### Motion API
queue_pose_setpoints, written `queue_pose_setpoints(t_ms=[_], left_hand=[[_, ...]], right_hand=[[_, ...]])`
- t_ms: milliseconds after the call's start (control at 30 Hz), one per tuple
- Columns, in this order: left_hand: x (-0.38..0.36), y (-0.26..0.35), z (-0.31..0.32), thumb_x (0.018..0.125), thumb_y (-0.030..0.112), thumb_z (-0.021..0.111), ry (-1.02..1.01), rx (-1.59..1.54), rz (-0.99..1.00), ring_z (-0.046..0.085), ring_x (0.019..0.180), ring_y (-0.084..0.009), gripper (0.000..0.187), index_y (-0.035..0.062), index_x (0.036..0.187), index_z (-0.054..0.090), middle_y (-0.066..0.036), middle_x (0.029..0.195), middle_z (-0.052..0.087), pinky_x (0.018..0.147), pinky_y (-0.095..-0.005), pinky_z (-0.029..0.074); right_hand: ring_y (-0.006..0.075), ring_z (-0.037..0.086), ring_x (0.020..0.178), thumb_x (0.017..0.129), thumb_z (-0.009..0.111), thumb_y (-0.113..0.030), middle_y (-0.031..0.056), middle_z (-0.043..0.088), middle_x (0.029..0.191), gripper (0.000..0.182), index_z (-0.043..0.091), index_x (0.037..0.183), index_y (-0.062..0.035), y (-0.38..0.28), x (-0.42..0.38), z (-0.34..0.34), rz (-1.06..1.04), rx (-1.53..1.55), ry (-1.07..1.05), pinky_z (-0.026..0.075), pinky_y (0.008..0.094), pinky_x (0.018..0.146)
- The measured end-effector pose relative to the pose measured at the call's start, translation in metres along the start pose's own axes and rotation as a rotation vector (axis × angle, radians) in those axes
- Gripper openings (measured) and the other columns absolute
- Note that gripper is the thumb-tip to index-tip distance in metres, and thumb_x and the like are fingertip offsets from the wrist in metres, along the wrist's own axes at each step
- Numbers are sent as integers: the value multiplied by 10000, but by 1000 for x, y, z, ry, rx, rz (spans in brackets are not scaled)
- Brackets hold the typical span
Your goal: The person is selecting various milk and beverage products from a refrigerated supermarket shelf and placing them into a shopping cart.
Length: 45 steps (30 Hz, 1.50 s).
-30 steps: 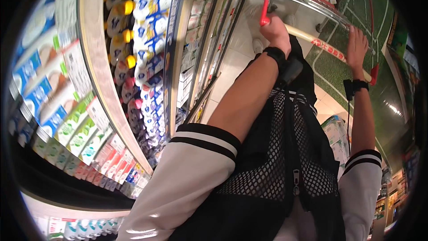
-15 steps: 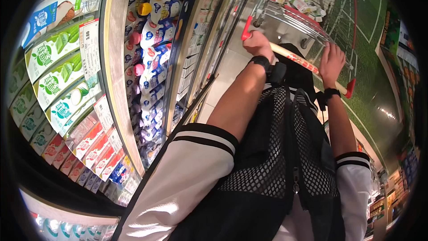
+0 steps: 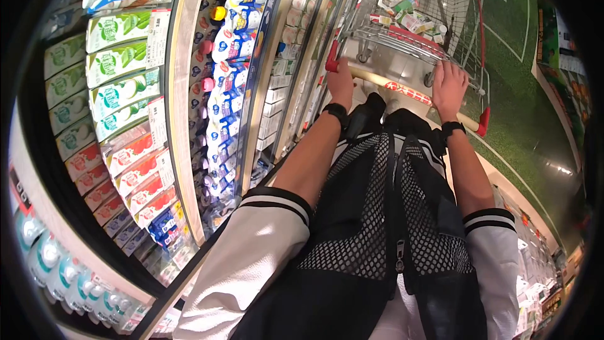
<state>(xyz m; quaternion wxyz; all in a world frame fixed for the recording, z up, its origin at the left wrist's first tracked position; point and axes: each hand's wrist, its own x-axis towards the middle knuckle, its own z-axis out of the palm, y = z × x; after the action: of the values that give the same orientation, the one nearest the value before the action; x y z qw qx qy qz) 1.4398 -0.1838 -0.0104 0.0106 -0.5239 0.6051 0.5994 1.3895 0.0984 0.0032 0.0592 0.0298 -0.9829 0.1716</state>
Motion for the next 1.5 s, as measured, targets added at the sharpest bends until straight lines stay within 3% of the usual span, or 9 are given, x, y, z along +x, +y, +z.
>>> queue_pose_setpoints(t_ms=[200, 367, 667, 1000, 1133, 1267, 1333, 1433, 1500], left_hand=[[-42, -14, -39, 1010, 552, 590, -168, 286, 238, 729, 764, -209, 621, -59, 958, 683, -133, 831, 711, 620, -371, 556], [-97, -5, -45, 946, 314, 675, -36, 804, 679, 694, 738, -331, 278, 51, 858, 649, -114, 789, 711, 688, -445, 539], [-82, -14, -59, 826, 206, 731, -138, 1035, 1259, 613, 875, -326, 197, 83, 861, 582, -104, 849, 599, 752, -486, 478], [-45, -19, -83, 969, 398, 549, -614, 1444, 1003, 700, 872, -354, 361, 57, 916, 654, -145, 902, 710, 765, -525, 551], [-39, -35, -90, 931, 365, 580, -655, 1448, 956, 707, 783, -374, 329, 56, 904, 691, -151, 808, 695, 699, -505, 567], [-39, -30, -109, 868, 351, 627, -558, 992, 1272, 668, 657, -424, 284, 72, 818, 651, -190, 805, 697, 607, -527, 537], [-82, -53, -47, 891, 358, 630, -686, 1198, 1128, 678, 652, -385, 284, 97, 796, 691, -165, 752, 695, 591, -503, 527], [-50, -31, -116, 922, 331, 605, -551, 1206, 1212, 700, 704, -364, 273, 82, 839, 679, -140, 770, 709, 632, -495, 553], [-63, -36, -108, 928, 332, 576, -459, 1163, 1261, 704, 715, -371, 276, 91, 848, 686, -121, 808, 723, 652, -493, 559]], right_hand=[[300, 589, 1139, 1056, 504, -306, 101, 671, 1128, 299, 693, 1141, -90, -6, -22, -5, -29, 39, 43, 336, 479, 1150], [298, 589, 1125, 1047, 513, -273, 96, 662, 1109, 281, 692, 1126, -72, -14, -47, -5, -14, 141, 65, 324, 491, 1166], [315, 576, 1114, 1021, 543, -204, 116, 644, 1065, 213, 664, 1117, -57, -23, -86, -16, -26, 228, 78, 312, 521, 1174], [320, 565, 1138, 1002, 557, -194, 117, 638, 1076, 200, 650, 1106, -51, -43, -128, -26, 6, 178, 22, 322, 491, 1172], [332, 563, 1117, 1001, 558, -187, 122, 635, 1044, 187, 653, 1095, -56, -48, -141, -26, -5, 129, 21, 338, 497, 1156], [350, 568, 1062, 985, 576, -180, 144, 633, 1004, 171, 660, 1070, -58, -70, -153, 19, -47, 147, 108, 381, 503, 1091], [370, 574, 1024, 957, 602, -166, 176, 628, 990, 150, 660, 1045, -59, 27, -170, -33, -13, 71, 138, 416, 511, 1029], [379, 592, 977, 925, 652, -212, 138, 631, 898, 154, 643, 940, -59, -67, -170, 2, 26, 174, 228, 424, 503, 1036], [364, 610, 982, 942, 636, -182, 137, 659, 949, 136, 654, 959, -48, -46, -165, -15, -21, 234, 190, 422, 498, 1052]])
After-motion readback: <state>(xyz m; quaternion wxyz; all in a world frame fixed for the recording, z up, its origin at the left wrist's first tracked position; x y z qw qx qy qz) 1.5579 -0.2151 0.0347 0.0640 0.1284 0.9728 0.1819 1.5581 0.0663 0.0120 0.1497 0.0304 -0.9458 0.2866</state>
